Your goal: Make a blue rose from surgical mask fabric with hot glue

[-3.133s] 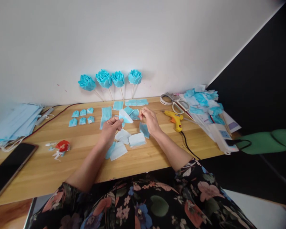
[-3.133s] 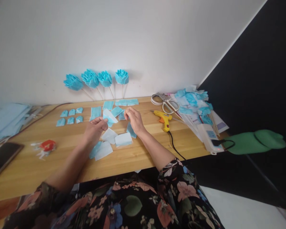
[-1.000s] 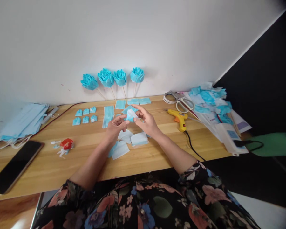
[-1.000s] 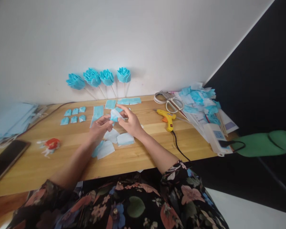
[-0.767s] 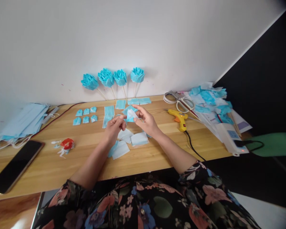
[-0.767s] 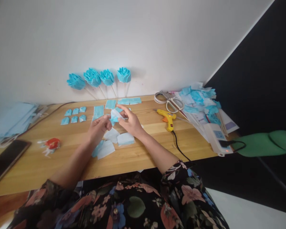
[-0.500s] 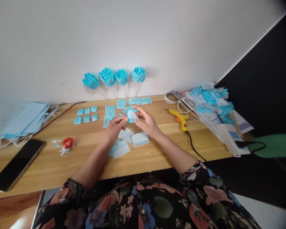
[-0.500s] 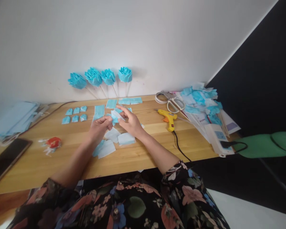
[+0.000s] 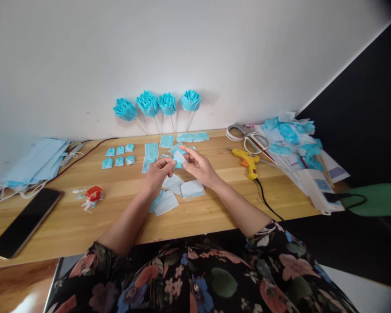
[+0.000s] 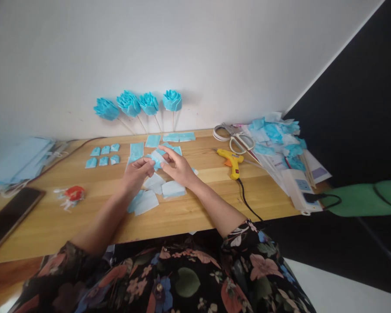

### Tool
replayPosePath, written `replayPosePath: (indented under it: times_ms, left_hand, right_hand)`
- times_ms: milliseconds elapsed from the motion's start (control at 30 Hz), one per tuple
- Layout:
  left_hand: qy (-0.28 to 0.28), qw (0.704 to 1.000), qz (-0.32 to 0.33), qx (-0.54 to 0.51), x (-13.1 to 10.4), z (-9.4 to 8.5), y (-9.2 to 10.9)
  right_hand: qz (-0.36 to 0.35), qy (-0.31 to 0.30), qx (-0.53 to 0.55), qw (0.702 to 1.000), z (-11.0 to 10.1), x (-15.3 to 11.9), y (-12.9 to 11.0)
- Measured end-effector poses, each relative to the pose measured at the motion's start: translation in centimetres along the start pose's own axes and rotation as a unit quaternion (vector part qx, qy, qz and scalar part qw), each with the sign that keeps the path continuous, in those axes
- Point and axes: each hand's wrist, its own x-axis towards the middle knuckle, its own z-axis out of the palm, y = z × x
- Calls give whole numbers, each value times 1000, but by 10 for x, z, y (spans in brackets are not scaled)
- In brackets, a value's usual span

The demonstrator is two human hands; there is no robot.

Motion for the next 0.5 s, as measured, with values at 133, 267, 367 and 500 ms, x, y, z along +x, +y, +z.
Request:
replayPosePath:
  times_ms: [133,267,367,500]
  left_hand:
    - [6,1000,-5,3,-1,3,3]
    - [5,1000,-2,23,-3,6,7]
    - [3,1000,1,31,-5,8,9]
    - [-2,999,0,39,-6,8,9]
  right_hand:
    - [8,-4,-3,1000,0,0,1]
    - [12,2,-5,1000,1,0,0]
    - [11,7,-10,1000,3,1,1]
    - [12,14,-10,1000,3,1,2]
